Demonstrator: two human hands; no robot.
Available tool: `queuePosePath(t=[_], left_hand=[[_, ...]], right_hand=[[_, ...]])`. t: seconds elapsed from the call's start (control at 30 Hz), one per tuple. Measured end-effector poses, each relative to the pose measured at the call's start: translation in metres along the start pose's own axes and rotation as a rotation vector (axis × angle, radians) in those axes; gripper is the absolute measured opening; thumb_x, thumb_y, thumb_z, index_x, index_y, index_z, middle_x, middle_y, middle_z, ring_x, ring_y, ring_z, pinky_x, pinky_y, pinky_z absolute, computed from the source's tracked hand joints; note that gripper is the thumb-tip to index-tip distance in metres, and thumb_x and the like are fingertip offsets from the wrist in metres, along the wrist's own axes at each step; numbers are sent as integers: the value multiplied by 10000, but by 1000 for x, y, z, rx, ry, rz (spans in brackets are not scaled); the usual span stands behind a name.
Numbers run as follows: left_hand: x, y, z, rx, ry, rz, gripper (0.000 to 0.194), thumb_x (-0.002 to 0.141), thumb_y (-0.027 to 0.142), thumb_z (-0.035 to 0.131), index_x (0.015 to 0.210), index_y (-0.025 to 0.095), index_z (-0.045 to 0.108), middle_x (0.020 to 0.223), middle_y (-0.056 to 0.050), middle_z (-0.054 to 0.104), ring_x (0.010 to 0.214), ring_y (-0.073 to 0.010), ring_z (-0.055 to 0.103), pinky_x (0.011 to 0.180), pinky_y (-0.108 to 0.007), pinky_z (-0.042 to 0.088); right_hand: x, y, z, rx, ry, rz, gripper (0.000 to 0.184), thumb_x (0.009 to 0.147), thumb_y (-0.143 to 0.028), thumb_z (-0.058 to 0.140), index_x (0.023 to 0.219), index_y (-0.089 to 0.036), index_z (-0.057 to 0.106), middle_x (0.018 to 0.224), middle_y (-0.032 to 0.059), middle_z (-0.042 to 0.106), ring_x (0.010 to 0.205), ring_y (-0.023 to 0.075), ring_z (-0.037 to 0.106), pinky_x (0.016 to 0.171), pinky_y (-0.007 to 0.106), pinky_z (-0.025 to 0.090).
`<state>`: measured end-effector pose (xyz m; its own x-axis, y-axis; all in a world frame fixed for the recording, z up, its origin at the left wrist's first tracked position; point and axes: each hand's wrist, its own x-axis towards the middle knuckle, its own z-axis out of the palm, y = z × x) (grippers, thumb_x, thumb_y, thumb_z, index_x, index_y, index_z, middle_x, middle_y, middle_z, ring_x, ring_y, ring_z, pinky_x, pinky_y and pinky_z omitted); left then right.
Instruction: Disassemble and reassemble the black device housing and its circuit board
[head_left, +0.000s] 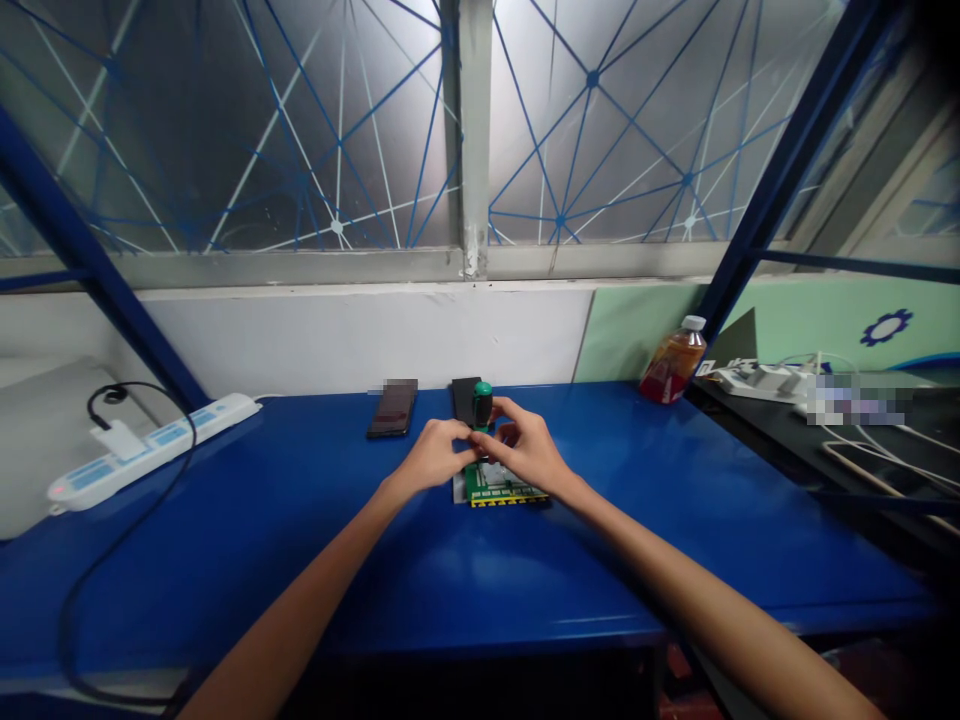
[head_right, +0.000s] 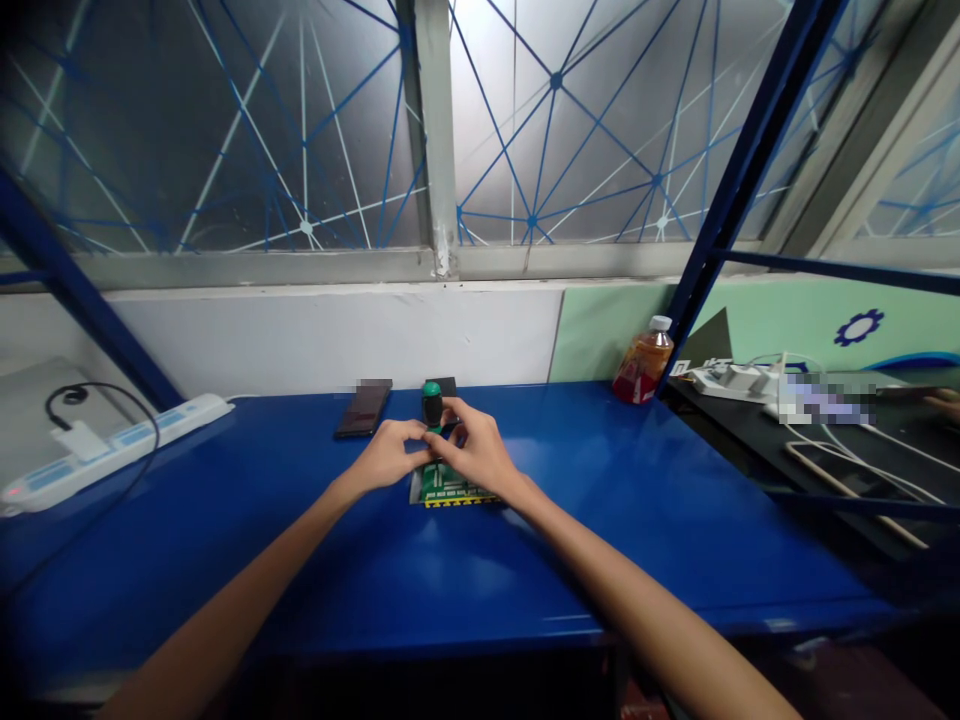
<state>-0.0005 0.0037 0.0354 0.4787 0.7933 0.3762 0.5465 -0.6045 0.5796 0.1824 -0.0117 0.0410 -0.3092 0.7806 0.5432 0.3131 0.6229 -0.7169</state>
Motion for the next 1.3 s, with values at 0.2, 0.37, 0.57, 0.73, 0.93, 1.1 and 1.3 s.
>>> queuePosePath(t=[0.2,0.37,0.57,0.73,0.93,1.1,1.3], left_hand=[[-1,-1,2,-91,-4,13,135,801,188,635,788,148,763,814,-35,737,774,-182,657,705,-235,451],[0,3,1,-119,-25,-32,165,797,191,617,792,134,771,798,-39,737,770,-196,662,697,-241,454],[1,2,0,-146,-40,-67,178,772,158,608,821,113,773,793,-32,746,781,-216,668,703,-245,461],[2,-1,1,-167,-57,-66,206,781,157,598,870,111,778,797,-33,746,790,-226,666,711,-252,467],[3,0,0,-175,-78,-70,204,788,193,609,863,113,781,789,-33,747,787,-237,665,693,-254,462],[2,0,0,-184,-107,-73,208,791,210,602,846,111,777,776,-24,742,786,-239,664,689,-254,461],[1,3,-1,-168,-97,-69,197,792,240,618,836,116,765,784,-16,730,791,-226,657,699,-246,467]], right_hand=[[-1,-2,-1,-41,-19,9,251,849,-317,601,1051,-173,559,856,32,630,562,97,552,506,218,451],[0,-6,-2,-42,-24,8,265,863,-302,577,1089,-166,572,834,36,643,564,107,567,506,223,451],[1,-3,-3,-27,-20,11,255,854,-269,572,1089,-170,567,921,48,644,559,98,574,534,239,475],[0,1,-3,-3,-20,6,234,857,-255,562,1077,-177,561,920,38,636,561,94,580,544,241,480],[0,-4,-5,6,-30,2,267,848,-234,562,1109,-181,568,938,42,652,565,93,587,539,233,474],[1,-3,-5,-9,-15,5,262,837,-234,572,1091,-168,578,915,44,655,550,91,576,525,228,464],[1,-1,-4,-12,-6,1,245,837,-256,584,1067,-171,585,915,43,652,544,87,566,522,231,467]])
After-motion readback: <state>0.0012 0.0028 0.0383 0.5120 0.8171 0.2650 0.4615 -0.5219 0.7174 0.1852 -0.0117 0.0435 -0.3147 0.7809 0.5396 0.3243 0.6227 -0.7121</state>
